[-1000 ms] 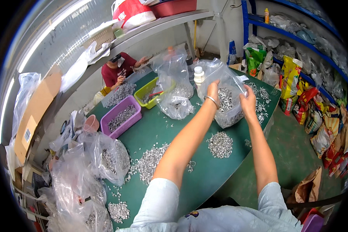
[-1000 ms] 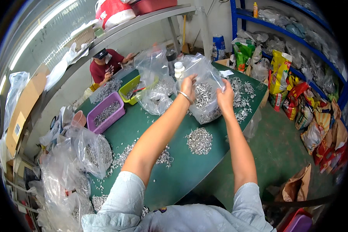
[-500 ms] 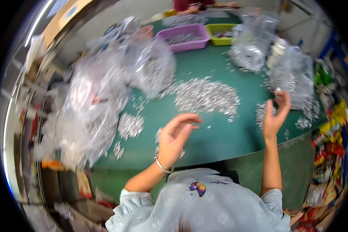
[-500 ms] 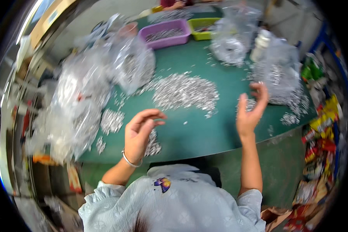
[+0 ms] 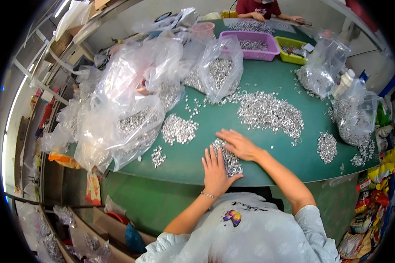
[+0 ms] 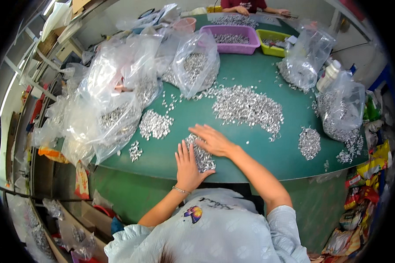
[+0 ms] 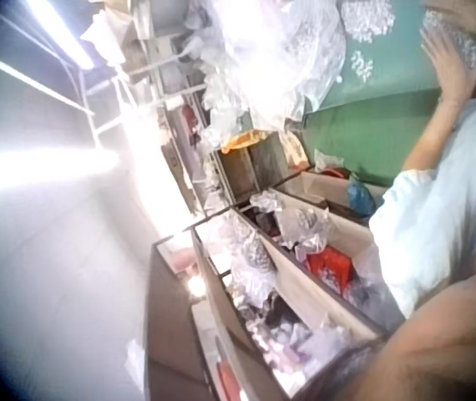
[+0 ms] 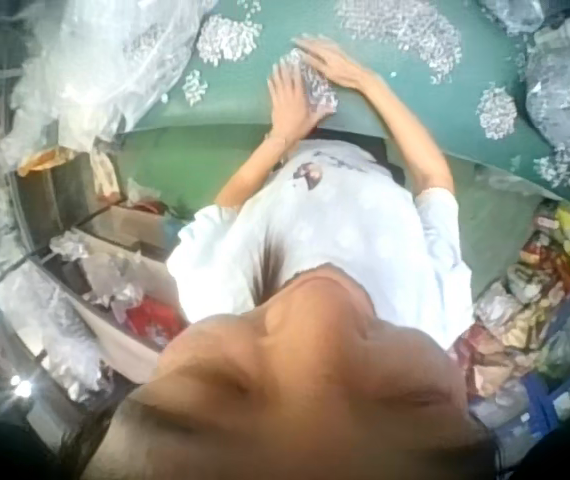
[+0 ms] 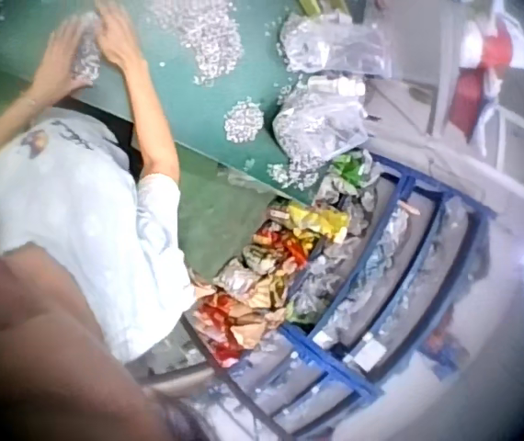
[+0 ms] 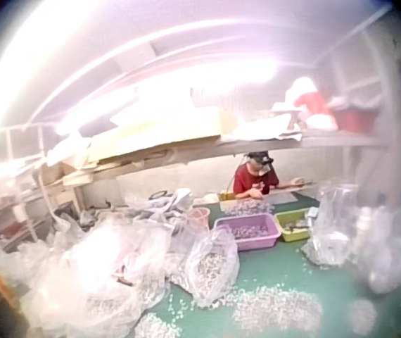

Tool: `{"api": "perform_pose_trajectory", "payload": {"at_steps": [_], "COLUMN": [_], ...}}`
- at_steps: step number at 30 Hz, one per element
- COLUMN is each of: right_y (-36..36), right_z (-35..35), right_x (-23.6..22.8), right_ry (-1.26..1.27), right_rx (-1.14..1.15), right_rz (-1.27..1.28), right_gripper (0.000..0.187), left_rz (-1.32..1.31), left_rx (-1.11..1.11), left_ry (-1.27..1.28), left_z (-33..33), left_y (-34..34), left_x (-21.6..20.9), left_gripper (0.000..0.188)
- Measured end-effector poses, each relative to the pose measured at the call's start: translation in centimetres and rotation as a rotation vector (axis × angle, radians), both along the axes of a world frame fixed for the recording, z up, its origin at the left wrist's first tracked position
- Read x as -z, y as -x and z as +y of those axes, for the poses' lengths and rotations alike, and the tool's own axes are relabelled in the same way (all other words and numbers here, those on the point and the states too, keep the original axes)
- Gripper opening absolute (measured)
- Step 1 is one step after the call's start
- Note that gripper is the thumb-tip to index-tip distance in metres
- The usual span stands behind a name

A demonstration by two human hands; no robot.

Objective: The person scans a plastic bag with a phone and then sorts small metal hooks by hand on a green workbench, moving them from a central pile into separate clusters.

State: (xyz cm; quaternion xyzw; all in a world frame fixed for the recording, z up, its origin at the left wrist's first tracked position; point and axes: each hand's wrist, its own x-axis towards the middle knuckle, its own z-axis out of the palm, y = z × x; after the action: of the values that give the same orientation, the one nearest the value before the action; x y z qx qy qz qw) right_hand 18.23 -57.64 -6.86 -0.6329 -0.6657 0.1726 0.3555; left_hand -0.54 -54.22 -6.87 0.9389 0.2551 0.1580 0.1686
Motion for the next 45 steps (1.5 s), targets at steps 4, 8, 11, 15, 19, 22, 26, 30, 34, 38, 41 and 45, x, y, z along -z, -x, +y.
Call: {"api": "perform_pose_trajectory", "payload": {"at_steps": [4,8,11,15,19,22,26,30,34,38,41,45], "right_y": [0.4,1.4,1.5,1.3,1.1,1.7,2.5,2.7,4.1,5.9,7.4,8.5], "right_z": [-1.5,-4.7,-5.5,-5.7,-7.6,-8.5,-8.8,-9.2,-10.9,-12.8,-13.8,-14.5], "right_x": [0.0,-0.5,-0.9,-1.0,-0.4,-0.9,-1.7,-1.3,-1.4,-1.8,-1.6,-1.2], "right_ry": [0.024,0.04,0.075,0.007,0.018,0.017,0.025,0.033,0.043,0.074,0.098,0.022], "right_rx": [-0.039,0.081,0.194,0.187,0.201,0.224,0.303,0.229,0.221,0.174,0.119,-0.015], "right_rz": [-0.028,0.06,0.126,-0.012,0.004,-0.022,0.026,-0.074,-0.044,-0.058,-0.069,0.018], "right_gripper": [0.051,0.049,0.048,0.045,0.045,0.046,0.049,0.042,0.036,0.034,0.032,0.031], "left_rz": [-0.049,-0.043,-0.051,-0.068,-0.454,-0.405,0.069,-0.046,-0.088,-0.467,-0.507,-0.243], "left_rx": [-0.015,0.01,0.045,0.074,0.119,0.245,0.187,0.221,0.304,0.321,0.417,-0.323], "left_ry": [0.025,0.046,0.059,0.079,0.168,1.229,2.225,2.663,2.684,2.936,3.015,2.772], "left_z": [0.7,1.0,1.5,1.4,-0.4,-3.3,-3.9,-3.1,-3.7,-4.3,-4.6,-4.5], "left_y": [-0.8,-1.6,-2.9,-3.5,-0.6,4.2,4.3,2.2,2.0,1.8,1.9,1.6], "left_x": [0.7,0.7,0.8,0.2,-1.8,-1.0,1.9,4.0,4.9,7.0,7.6,5.3], "left_gripper": [0.113,0.106,0.104,0.094,0.066,0.035,0.035,0.05,0.052,0.061,0.057,0.052]}}
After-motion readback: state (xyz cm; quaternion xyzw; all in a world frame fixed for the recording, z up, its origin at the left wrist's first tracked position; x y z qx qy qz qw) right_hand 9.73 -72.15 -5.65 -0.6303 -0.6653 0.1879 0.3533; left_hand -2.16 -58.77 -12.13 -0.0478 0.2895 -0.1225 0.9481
